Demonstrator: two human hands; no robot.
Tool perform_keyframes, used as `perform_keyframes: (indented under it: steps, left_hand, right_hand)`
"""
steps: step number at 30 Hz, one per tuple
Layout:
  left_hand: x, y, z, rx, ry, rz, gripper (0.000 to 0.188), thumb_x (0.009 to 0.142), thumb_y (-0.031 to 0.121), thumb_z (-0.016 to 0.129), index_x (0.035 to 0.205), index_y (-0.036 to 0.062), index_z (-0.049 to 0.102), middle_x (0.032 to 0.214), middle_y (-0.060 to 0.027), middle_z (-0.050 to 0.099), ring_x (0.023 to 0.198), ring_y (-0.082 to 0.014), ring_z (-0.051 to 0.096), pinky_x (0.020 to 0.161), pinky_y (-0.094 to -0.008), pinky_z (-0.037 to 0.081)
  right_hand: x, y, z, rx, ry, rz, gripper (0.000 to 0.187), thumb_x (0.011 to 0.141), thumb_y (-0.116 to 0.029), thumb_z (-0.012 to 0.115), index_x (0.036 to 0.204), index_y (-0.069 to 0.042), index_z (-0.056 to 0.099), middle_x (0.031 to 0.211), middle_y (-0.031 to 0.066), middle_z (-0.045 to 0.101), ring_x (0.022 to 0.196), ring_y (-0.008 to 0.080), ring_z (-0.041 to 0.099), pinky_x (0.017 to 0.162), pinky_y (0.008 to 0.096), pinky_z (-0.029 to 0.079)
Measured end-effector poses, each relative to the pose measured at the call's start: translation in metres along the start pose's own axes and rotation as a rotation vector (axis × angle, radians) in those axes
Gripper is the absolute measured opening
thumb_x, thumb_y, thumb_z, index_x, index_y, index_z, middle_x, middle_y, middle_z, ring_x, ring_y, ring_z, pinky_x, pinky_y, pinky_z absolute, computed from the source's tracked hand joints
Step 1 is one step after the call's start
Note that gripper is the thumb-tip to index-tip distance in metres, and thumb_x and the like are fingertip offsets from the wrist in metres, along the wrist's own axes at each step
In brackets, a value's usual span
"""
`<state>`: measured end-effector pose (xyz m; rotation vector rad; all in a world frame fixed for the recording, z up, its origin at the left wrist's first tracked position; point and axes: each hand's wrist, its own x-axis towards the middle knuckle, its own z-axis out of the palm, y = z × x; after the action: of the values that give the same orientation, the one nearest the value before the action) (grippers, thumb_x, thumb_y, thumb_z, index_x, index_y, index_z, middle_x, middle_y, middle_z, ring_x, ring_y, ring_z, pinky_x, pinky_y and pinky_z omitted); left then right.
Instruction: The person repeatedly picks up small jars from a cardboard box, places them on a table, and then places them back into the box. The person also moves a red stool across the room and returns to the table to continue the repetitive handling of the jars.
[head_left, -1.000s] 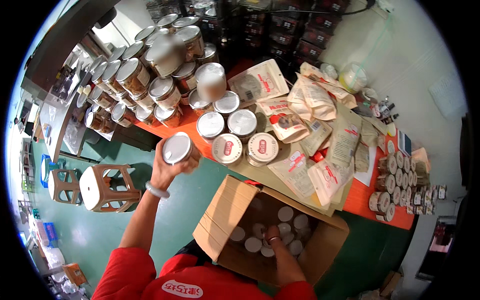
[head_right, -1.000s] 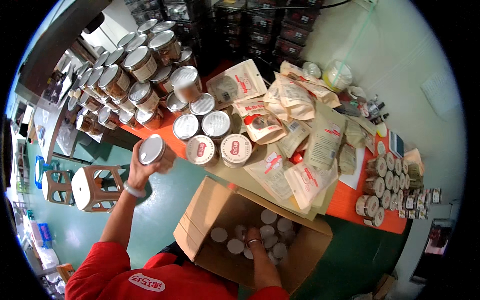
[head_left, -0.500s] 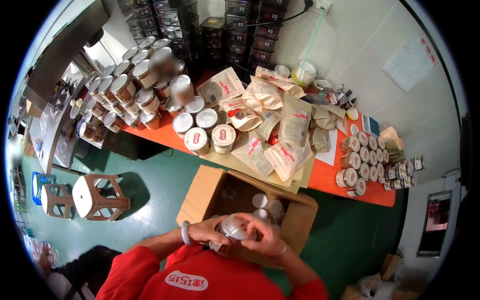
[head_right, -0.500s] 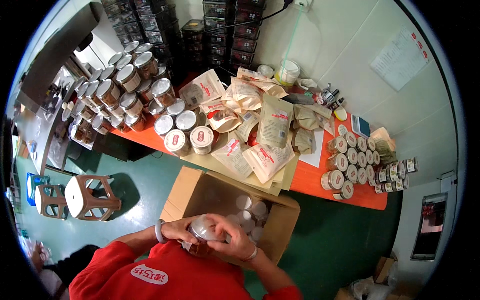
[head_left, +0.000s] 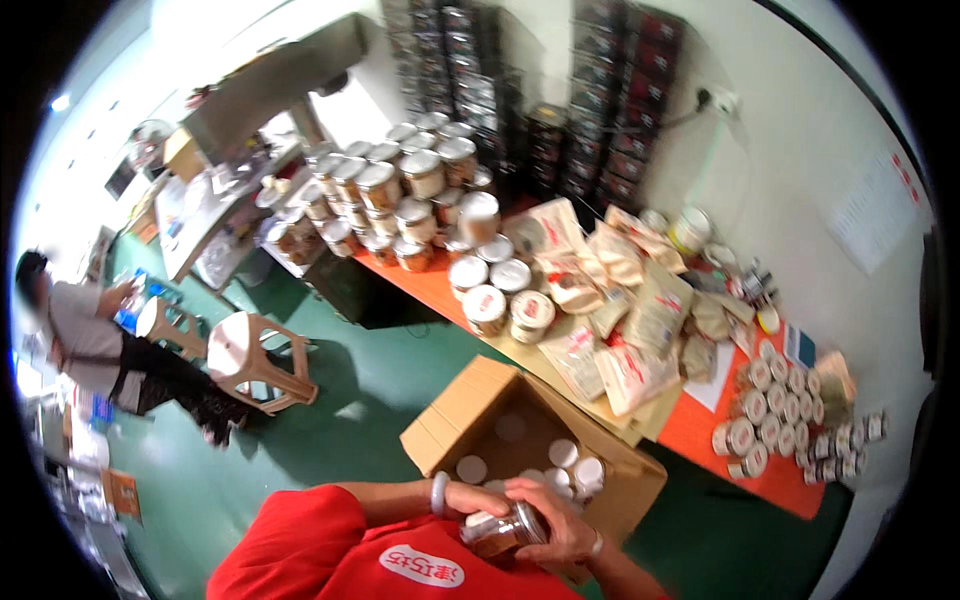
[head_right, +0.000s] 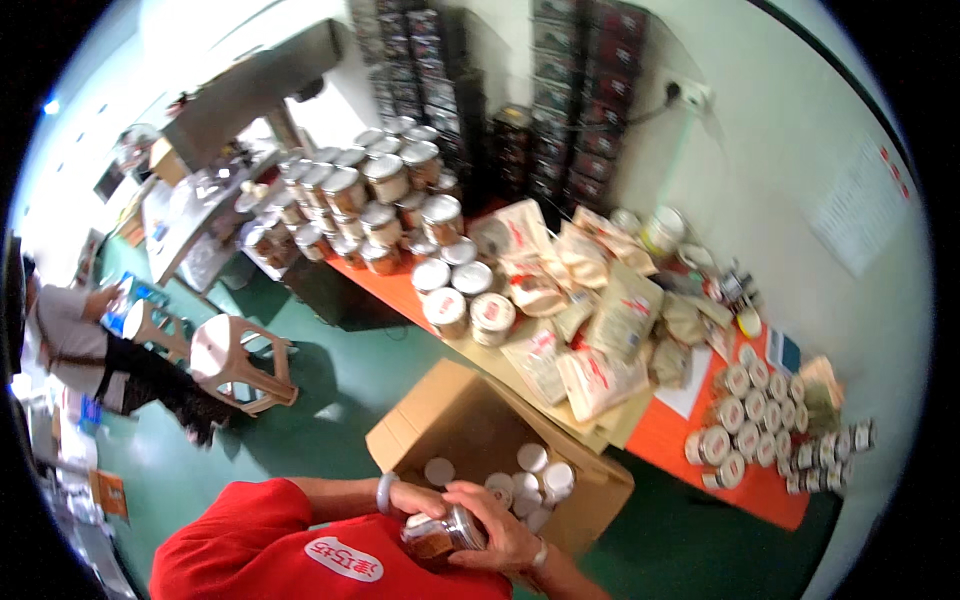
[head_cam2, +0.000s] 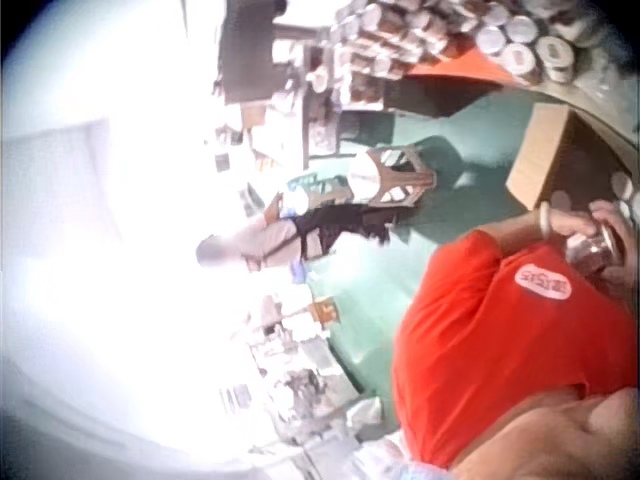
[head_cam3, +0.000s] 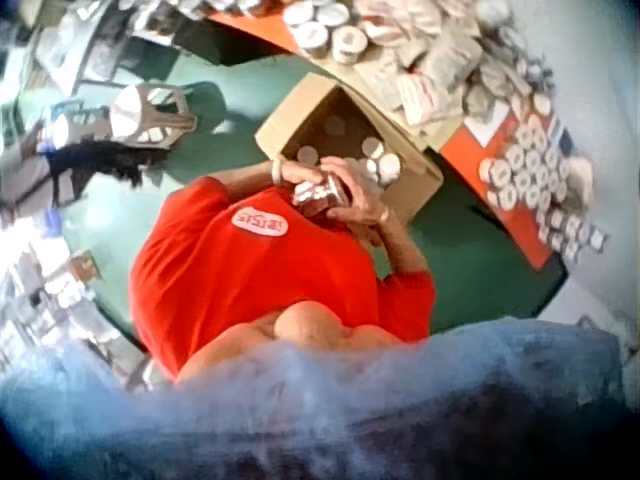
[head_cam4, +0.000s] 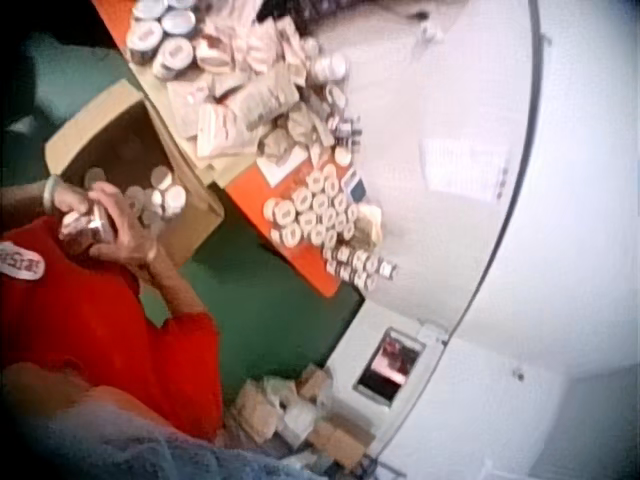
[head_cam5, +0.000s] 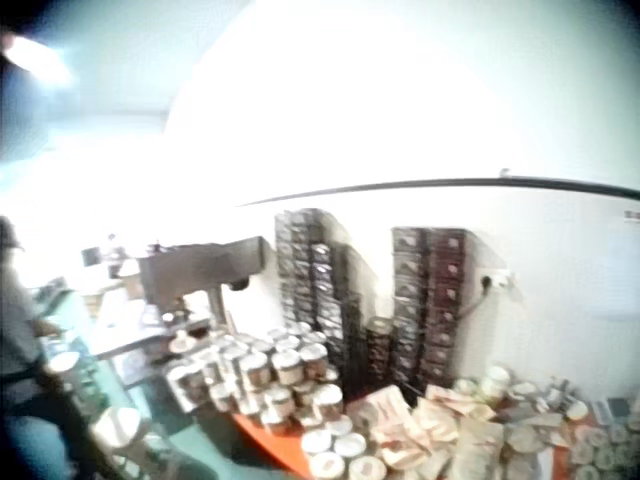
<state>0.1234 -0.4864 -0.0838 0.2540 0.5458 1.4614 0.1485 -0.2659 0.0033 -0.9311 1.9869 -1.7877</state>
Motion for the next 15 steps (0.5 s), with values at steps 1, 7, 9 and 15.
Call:
perform_keyframes:
  steps: [1,7,9,15]
  left_hand:
    - [0.0,-0.003,0.004,-0.113,0.011,0.021,0.076,0.086,0.051,0.06,0.138,-0.0007,0.037,0.134,-0.0131,0.05,0.119,-0.0203,0.05,0.104,-0.0367,0.038]
    - [0.005,-0.022,0.029,-0.55,0.241,0.248,0.061,0.089,0.058,0.051,0.132,0.0134,0.048,0.127,-0.0073,0.058,0.113,-0.0237,0.056,0.096,-0.0426,0.044]
    - [0.002,-0.015,0.037,-0.499,0.236,0.253,0.06,0.089,0.059,0.048,0.128,0.0131,0.051,0.12,-0.0075,0.061,0.105,-0.0237,0.059,0.087,-0.0418,0.05]
    - [-0.027,-0.007,0.059,-0.496,0.216,0.159,0.052,0.083,0.064,0.053,0.104,0.0174,0.063,0.091,-0.0018,0.069,0.07,-0.018,0.065,0.05,-0.0294,0.05]
  right_hand:
    - [-0.007,0.001,0.0,-0.054,0.007,0.018,0.072,0.073,-0.033,0.078,0.128,0.0,0.047,0.128,0.0194,0.047,0.12,0.0331,0.047,0.1,0.0409,0.037]
    - [-0.002,-0.01,0.017,-0.353,0.41,0.089,0.062,0.07,-0.031,0.074,0.119,0.0,0.052,0.112,0.0188,0.056,0.101,0.0338,0.056,0.088,0.0411,0.044]
    - [0.0,-0.001,0.025,-0.401,0.435,0.026,0.06,0.077,-0.031,0.07,0.122,0.002,0.05,0.116,0.02,0.055,0.105,0.0343,0.055,0.091,0.0414,0.044]
    - [0.02,-0.038,0.031,-0.563,0.171,-0.303,0.072,0.072,-0.042,0.076,0.123,0.001,0.05,0.119,0.0208,0.05,0.101,0.0406,0.055,0.082,0.0453,0.049]
